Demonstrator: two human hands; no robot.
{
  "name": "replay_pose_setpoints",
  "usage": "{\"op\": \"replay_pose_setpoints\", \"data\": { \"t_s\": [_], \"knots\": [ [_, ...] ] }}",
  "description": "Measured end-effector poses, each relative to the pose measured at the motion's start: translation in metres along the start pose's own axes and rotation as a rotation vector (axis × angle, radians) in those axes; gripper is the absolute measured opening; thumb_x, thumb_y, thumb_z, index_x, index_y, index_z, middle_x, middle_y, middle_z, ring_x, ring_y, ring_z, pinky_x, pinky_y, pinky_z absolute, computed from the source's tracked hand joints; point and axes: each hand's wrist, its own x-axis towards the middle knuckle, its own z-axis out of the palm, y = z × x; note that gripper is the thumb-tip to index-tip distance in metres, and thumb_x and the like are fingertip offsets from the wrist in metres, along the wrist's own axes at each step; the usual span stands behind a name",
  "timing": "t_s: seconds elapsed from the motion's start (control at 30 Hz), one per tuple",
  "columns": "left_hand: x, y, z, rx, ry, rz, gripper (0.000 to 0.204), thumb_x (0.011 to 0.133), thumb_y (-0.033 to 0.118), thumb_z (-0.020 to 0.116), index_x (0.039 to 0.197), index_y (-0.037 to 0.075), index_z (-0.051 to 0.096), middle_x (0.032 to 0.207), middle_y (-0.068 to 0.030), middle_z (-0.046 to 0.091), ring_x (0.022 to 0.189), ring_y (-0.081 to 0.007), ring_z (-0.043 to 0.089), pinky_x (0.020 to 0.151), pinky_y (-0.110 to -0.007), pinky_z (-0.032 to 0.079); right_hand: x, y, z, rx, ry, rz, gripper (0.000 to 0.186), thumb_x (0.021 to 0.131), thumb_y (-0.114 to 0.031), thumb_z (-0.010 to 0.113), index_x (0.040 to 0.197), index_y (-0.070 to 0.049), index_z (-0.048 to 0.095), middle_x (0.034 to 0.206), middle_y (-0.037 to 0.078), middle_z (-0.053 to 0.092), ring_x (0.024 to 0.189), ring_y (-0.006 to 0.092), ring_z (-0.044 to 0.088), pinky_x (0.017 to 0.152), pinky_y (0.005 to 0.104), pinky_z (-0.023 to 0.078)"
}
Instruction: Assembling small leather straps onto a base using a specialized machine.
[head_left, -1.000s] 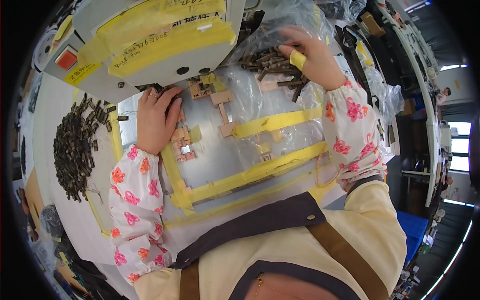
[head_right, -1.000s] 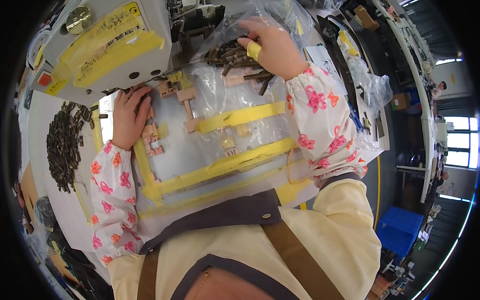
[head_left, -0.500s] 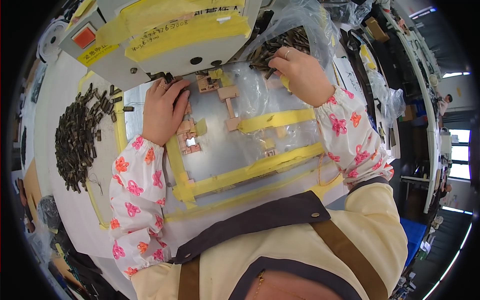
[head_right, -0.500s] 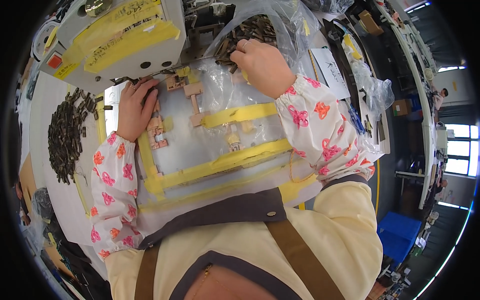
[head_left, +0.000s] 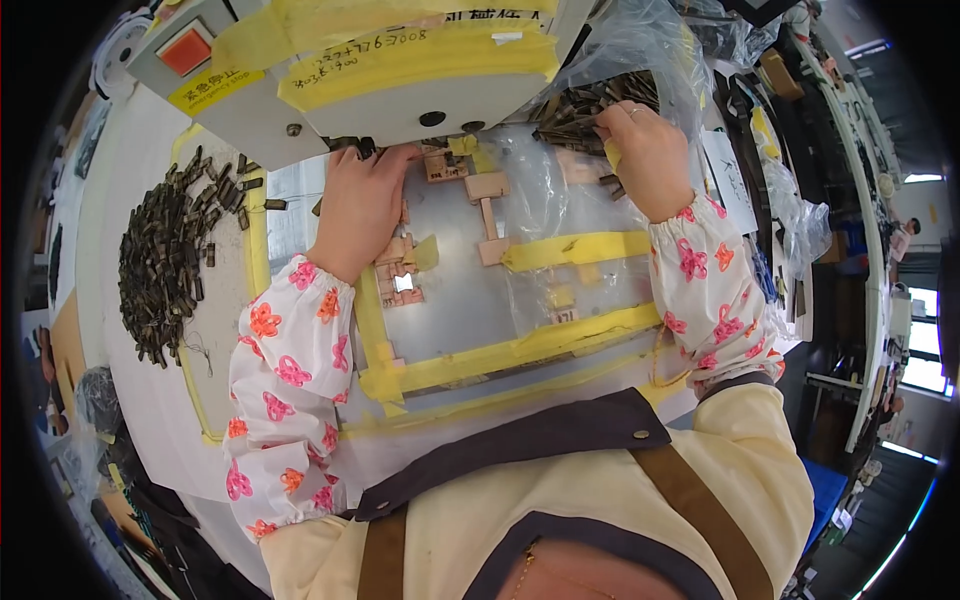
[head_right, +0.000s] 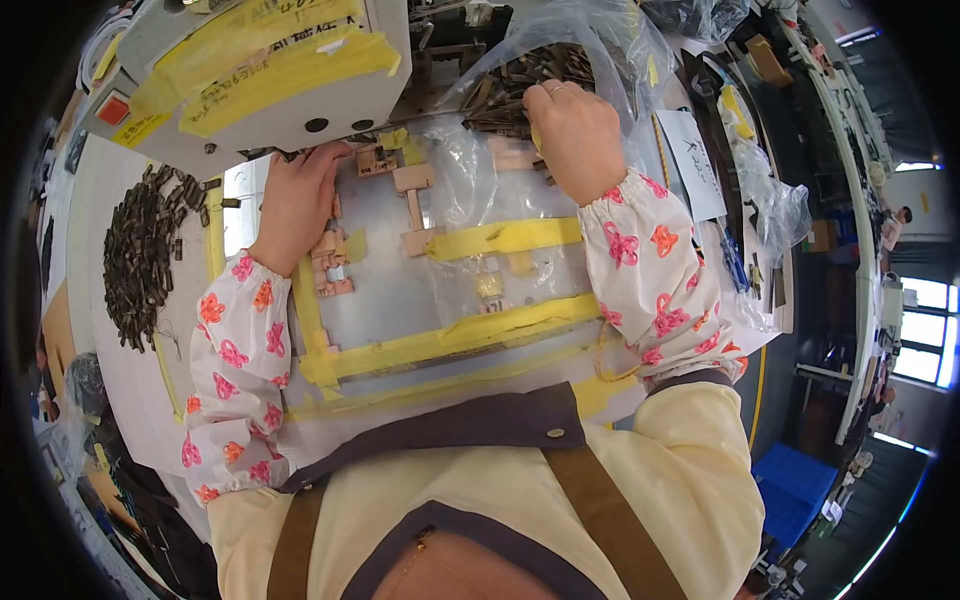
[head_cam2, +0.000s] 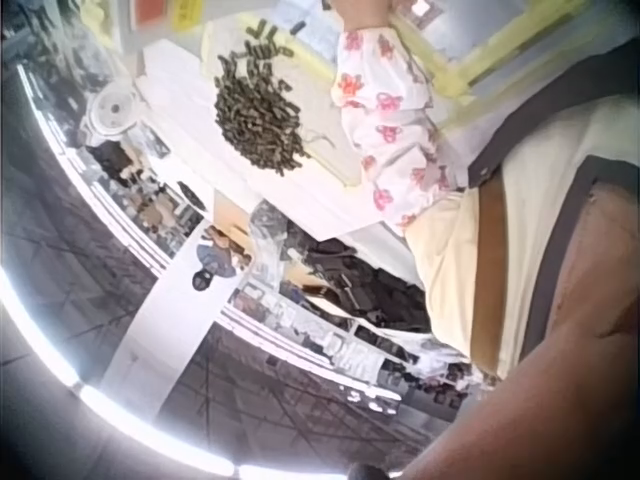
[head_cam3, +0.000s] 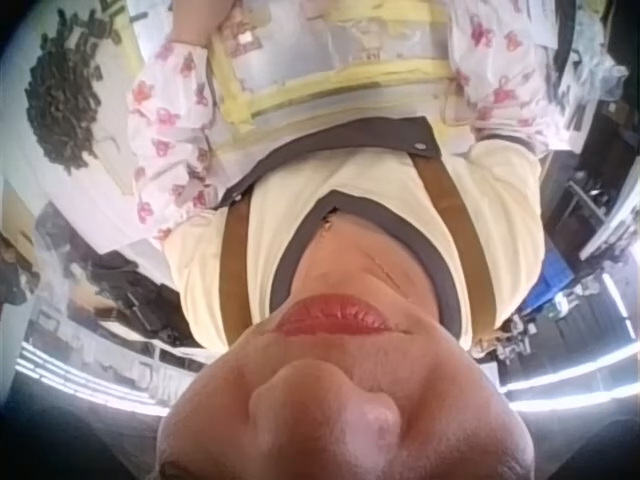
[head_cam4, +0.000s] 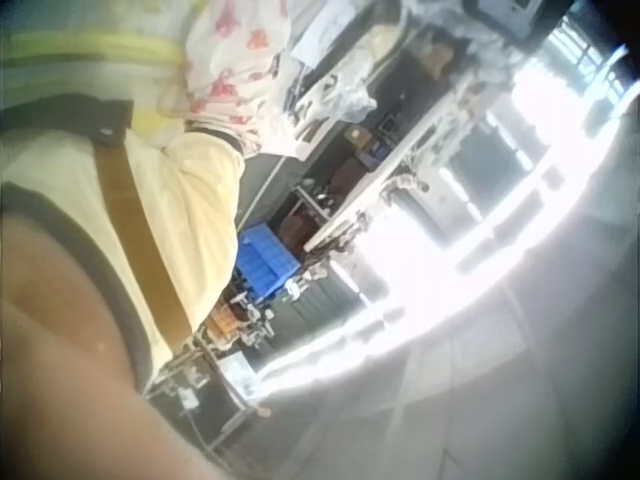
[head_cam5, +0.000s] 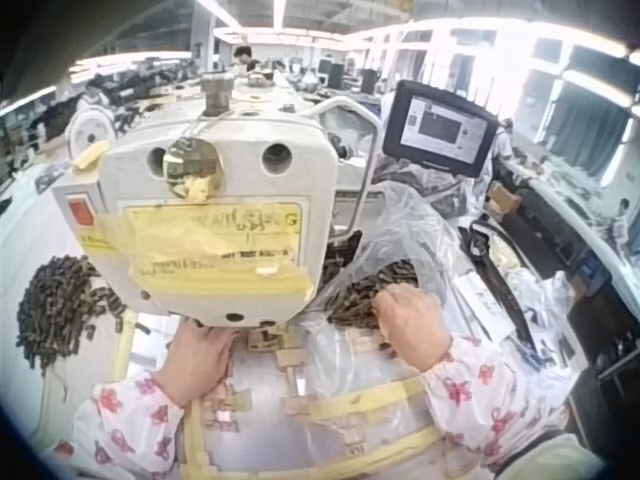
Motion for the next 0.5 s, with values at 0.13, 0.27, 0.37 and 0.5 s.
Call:
{"op": "replay_pose_setpoints", "data": {
  "t_s": [0.13,0.27,0.37,0.5],
  "knots": [
    [0.001,0.005,0.0,-0.08,0.048,-0.016,0.025,0.08,-0.004,0.048,0.102,0.006,0.058,0.094,-0.0148,0.062,0.085,-0.0359,0.055,0.074,-0.04,0.043,0.012,-0.018,-0.009,-0.067,-0.088,0.05,0.012,0.071,-0.009,0.058,0.081,-0.007,0.053,0.074,0.006,0.058,0.076,0.0243,0.06,0.063,0.0344,0.048],
    [-0.002,0.01,-0.003,-0.21,0.095,-0.024,0.031,0.075,-0.007,0.045,0.101,0.004,0.059,0.094,-0.014,0.062,0.08,-0.035,0.054,0.07,-0.039,0.043,0.014,-0.016,-0.005,-0.149,-0.081,0.055,0.015,0.07,-0.012,0.062,0.08,-0.008,0.052,0.073,0.006,0.059,0.072,0.0241,0.06,0.062,0.0353,0.047],
    [0.0,0.012,-0.006,-0.344,0.06,-0.061,0.029,0.075,-0.004,0.046,0.099,0.003,0.06,0.09,-0.0133,0.063,0.075,-0.0334,0.055,0.067,-0.038,0.043,0.016,-0.02,-0.01,0.157,0.176,0.02,0.013,0.071,-0.01,0.063,0.08,-0.006,0.055,0.072,0.007,0.06,0.071,0.0263,0.06,0.062,0.0373,0.047],
    [0.005,0.021,-0.016,-0.597,0.002,-0.167,0.015,0.084,0.007,0.05,0.092,0.0,0.061,0.084,-0.0151,0.063,0.074,-0.031,0.058,0.066,-0.035,0.045,0.026,-0.06,-0.008,0.705,-0.017,-0.028,0.011,0.078,-0.002,0.059,0.088,0.002,0.06,0.079,0.012,0.062,0.069,0.0229,0.059,0.062,0.0305,0.047]
  ]
}}
